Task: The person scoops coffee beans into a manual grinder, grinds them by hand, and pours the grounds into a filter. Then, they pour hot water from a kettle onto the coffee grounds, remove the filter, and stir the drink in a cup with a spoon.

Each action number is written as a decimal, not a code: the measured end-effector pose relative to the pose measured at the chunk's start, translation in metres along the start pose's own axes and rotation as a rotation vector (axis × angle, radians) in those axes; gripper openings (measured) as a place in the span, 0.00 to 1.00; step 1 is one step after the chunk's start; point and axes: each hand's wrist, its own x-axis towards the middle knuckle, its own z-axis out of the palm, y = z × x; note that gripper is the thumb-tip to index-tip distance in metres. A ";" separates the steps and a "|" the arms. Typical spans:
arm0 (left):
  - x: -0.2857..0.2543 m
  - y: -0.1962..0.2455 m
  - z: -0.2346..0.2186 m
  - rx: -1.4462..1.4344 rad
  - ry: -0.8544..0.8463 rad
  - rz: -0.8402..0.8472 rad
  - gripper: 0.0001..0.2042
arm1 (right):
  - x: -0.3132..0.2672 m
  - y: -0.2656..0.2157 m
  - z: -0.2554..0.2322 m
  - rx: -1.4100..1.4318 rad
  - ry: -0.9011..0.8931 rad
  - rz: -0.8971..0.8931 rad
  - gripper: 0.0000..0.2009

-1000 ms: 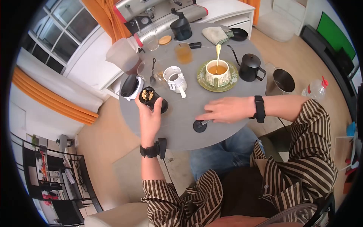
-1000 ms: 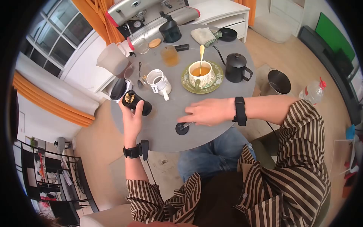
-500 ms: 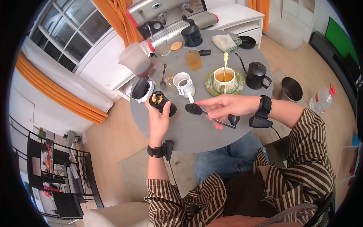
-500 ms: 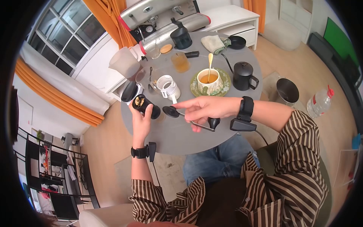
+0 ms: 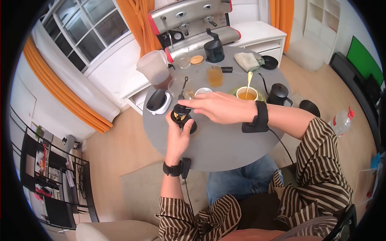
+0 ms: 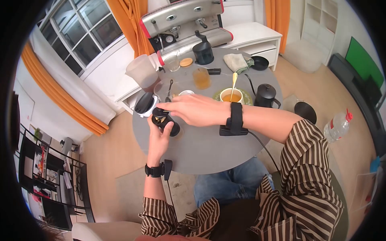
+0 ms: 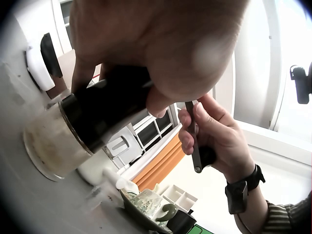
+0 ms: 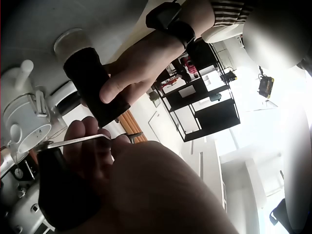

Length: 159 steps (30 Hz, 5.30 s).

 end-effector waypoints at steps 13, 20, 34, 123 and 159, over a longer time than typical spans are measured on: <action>-0.001 -0.002 0.004 0.014 0.026 0.149 0.28 | 0.022 -0.026 -0.004 -0.312 -0.172 0.092 0.29; -0.002 0.003 0.005 0.048 0.027 0.132 0.27 | 0.023 -0.027 -0.005 -0.419 -0.232 0.072 0.34; 0.004 -0.004 0.010 0.070 0.047 0.202 0.26 | 0.058 -0.033 -0.011 -0.046 -0.604 0.253 0.27; 0.000 -0.011 0.011 0.031 -0.005 0.104 0.27 | -0.002 -0.044 -0.041 -0.177 -0.723 0.142 0.17; -0.001 -0.017 0.013 -0.008 0.001 0.106 0.28 | -0.002 0.011 -0.068 0.059 -0.607 0.026 0.19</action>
